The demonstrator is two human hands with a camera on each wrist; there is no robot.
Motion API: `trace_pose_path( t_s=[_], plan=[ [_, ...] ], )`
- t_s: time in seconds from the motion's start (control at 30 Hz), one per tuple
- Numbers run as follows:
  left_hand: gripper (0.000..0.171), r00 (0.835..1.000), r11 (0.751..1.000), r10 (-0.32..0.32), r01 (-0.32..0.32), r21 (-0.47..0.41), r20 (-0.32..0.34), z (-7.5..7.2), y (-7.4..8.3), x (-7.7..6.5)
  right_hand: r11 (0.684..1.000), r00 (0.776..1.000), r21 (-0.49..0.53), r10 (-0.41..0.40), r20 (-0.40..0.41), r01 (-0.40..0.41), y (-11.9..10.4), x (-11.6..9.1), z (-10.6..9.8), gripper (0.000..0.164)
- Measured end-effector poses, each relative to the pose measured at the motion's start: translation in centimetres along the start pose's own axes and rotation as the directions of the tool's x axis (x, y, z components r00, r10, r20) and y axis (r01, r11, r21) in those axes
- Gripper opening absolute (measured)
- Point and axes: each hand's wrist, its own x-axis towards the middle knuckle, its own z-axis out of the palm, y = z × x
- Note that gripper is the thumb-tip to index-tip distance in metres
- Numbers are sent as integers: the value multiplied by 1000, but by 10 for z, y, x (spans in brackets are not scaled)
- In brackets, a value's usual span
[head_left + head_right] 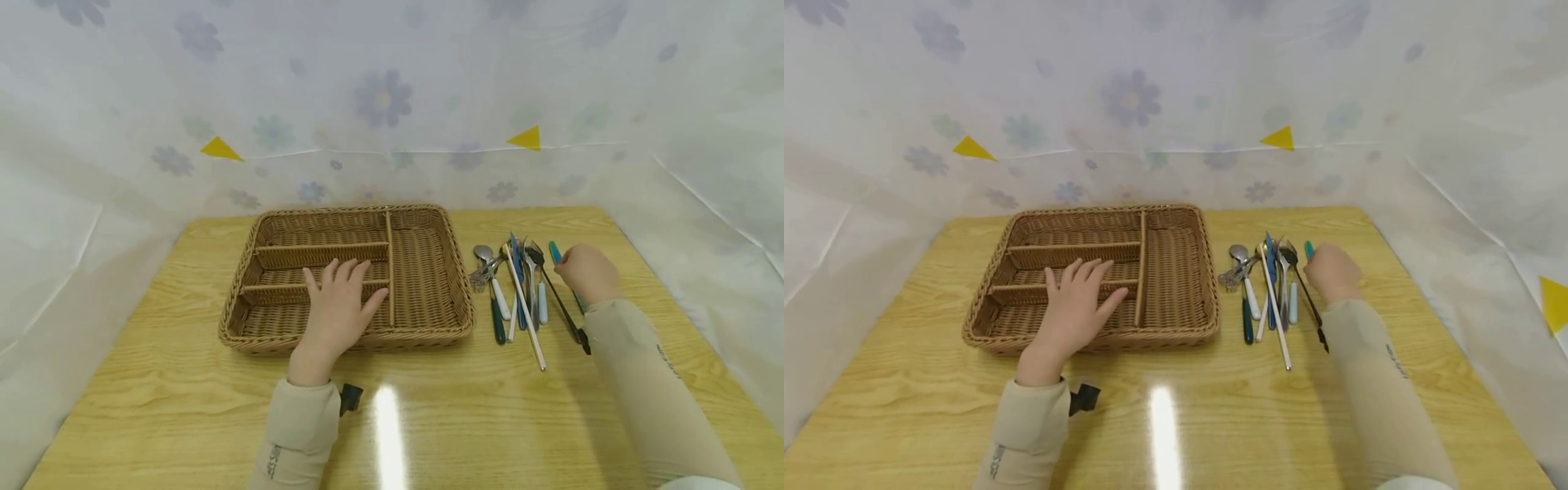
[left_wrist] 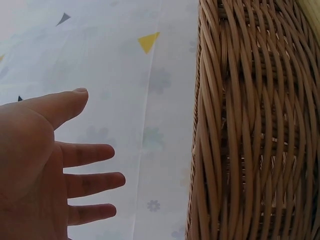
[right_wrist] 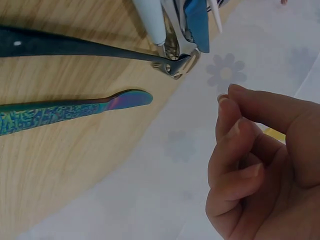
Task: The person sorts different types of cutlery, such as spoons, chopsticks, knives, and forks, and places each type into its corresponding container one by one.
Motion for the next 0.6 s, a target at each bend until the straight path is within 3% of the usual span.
trace_pose_path(
  t_s=[0.6],
  plan=[
    [59, 1000, 1000, -6, 6, 3, 9, -1, -2, -1, 994, 993, 0, 107, 54, -107, 25, 2, 13, 26]
  ],
)
